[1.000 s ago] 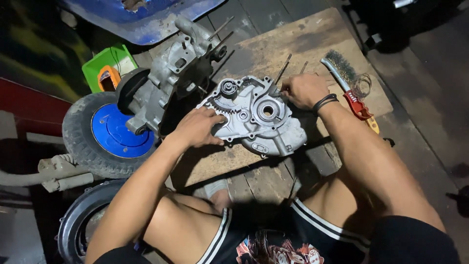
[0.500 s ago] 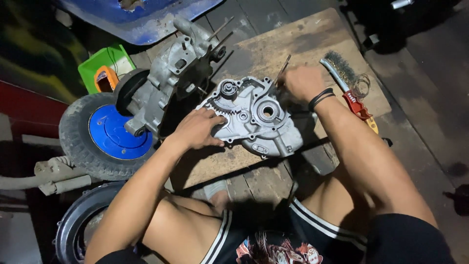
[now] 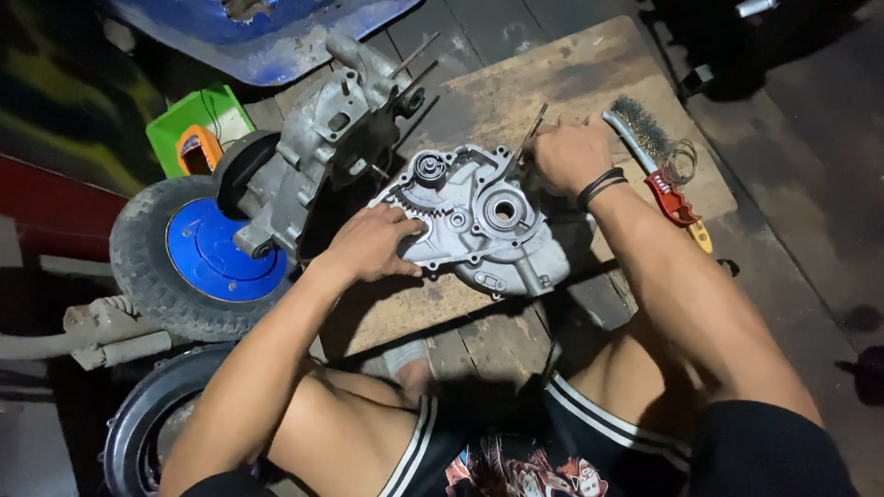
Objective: Cleaning and inspecting the internal components of a motorcycle engine housing using a screwdriver.
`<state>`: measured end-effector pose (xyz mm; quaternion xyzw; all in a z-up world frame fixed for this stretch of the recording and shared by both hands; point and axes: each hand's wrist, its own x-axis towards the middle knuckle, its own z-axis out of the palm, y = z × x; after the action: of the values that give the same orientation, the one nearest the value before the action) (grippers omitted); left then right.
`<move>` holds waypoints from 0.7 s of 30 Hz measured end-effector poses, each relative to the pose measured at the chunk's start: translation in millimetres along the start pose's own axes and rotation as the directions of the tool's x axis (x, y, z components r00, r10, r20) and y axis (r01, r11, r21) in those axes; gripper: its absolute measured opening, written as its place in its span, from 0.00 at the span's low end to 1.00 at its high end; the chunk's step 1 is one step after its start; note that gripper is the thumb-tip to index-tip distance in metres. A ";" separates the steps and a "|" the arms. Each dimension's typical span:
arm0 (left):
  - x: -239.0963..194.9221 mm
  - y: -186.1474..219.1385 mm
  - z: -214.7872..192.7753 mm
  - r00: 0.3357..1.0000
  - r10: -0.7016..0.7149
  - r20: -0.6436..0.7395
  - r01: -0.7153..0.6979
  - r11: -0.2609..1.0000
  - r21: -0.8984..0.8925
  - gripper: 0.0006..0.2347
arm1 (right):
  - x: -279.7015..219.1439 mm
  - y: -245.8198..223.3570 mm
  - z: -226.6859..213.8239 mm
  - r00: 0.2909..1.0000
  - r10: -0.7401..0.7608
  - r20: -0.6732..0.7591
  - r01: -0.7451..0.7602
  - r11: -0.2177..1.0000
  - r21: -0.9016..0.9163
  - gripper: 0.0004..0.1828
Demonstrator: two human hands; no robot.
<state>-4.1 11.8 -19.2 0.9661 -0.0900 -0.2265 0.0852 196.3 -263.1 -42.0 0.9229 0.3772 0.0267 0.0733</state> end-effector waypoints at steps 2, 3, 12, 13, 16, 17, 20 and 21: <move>0.6 -1.4 2.9 1.000 0.004 -0.001 -0.004 1.000 0.002 0.33 | -4.3 -5.0 9.4 1.000 0.009 0.026 -0.009 1.000 0.002 0.14; 1.0 -1.6 3.9 1.000 0.009 -0.003 -0.009 1.000 0.006 0.33 | -7.2 -7.1 14.0 0.998 0.021 0.051 -0.021 1.000 0.004 0.14; -2.8 4.4 -5.7 1.000 -0.004 0.016 0.004 1.000 -0.005 0.32 | 0.9 -0.1 13.7 0.995 -0.018 0.101 0.030 0.992 -0.120 0.14; -2.0 4.1 -5.9 1.000 -0.005 0.013 0.005 1.000 -0.007 0.32 | 4.1 3.0 13.0 0.995 -0.020 0.101 0.032 0.992 -0.123 0.14; -0.8 2.1 -1.2 1.000 -0.007 0.016 0.007 1.000 -0.007 0.33 | 5.3 3.5 15.7 0.997 -0.034 0.069 0.044 0.988 -0.149 0.16; 0.5 -0.1 1.2 1.000 -0.010 0.013 0.010 1.000 -0.007 0.33 | 2.4 -0.7 18.8 0.997 -0.038 0.065 0.048 0.984 -0.171 0.15; -1.9 1.3 0.3 1.000 -0.008 0.018 0.009 1.000 -0.007 0.33 | 3.0 -1.7 8.0 1.000 -0.021 0.008 0.022 0.981 -0.190 0.14; -2.5 1.7 -3.7 1.000 -0.012 0.014 0.012 1.000 -0.007 0.33 | 9.6 1.5 -1.5 0.998 -0.008 -0.056 -0.003 0.981 -0.193 0.14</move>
<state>-4.8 11.2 -14.6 0.9647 -0.0839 -0.2340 0.0867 204.0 -257.2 -40.4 0.9097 0.3761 0.0892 0.1517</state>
